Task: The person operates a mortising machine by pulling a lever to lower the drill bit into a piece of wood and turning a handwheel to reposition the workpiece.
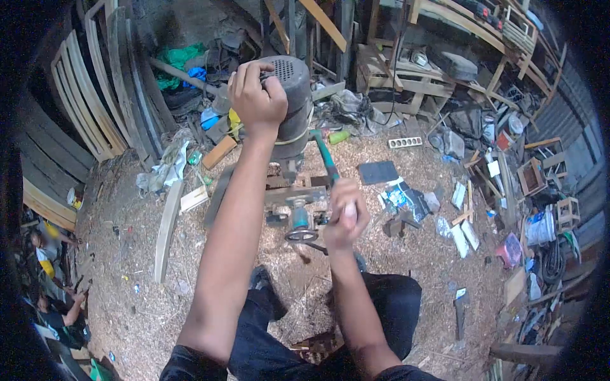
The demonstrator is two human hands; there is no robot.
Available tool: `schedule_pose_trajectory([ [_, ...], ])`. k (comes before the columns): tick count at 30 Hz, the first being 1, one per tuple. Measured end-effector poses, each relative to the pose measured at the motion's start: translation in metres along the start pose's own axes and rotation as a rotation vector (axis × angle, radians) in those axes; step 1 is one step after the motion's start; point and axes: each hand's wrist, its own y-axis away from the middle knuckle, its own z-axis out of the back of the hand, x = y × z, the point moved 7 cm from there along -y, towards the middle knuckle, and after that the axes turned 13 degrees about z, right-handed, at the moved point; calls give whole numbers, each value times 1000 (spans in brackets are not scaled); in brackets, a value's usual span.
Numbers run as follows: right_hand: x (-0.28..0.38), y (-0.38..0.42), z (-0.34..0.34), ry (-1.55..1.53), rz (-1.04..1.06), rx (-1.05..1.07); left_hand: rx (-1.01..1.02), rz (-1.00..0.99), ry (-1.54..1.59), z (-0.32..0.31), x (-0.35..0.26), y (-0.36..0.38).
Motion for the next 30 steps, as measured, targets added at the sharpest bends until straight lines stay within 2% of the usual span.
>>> schedule_pose_trajectory([
  [2, -9, -32, -18, -56, -47, -66, 0, 13, -5, 0, -1, -4],
  [3, -15, -51, -32, -50, 30, -22, -13, -8, -13, 1, -4, -5],
  [5, -28, -91, -56, -75, 23, 50, -46, -52, -19, 4, -12, -12],
  [8, -52, -144, -92, 198, 164, 186, -2, 17, -36, 0, -12, -20],
  [12, -94, -211, -116, 491, 403, 263, -43, -53, -16, 4, -24, -32],
  [15, -129, -241, -134, 646, 273, 353, -42, -67, -11, 3, -26, -37],
  [18, -164, -256, -144, 799, 334, 354, -67, -83, -3, 5, -32, -41],
  [19, -171, -259, -146, 877, 254, 379, -43, -80, 13, 3, -32, -43],
  [22, -203, -274, -147, 806, 126, 437, -13, -60, 24, 3, -32, -43],
  [28, -261, -279, -145, 834, 28, 538, 5, -32, 17, 4, -34, -44],
  [30, -268, -277, -143, 832, 44, 491, 10, -34, 32, 5, -35, -44],
])
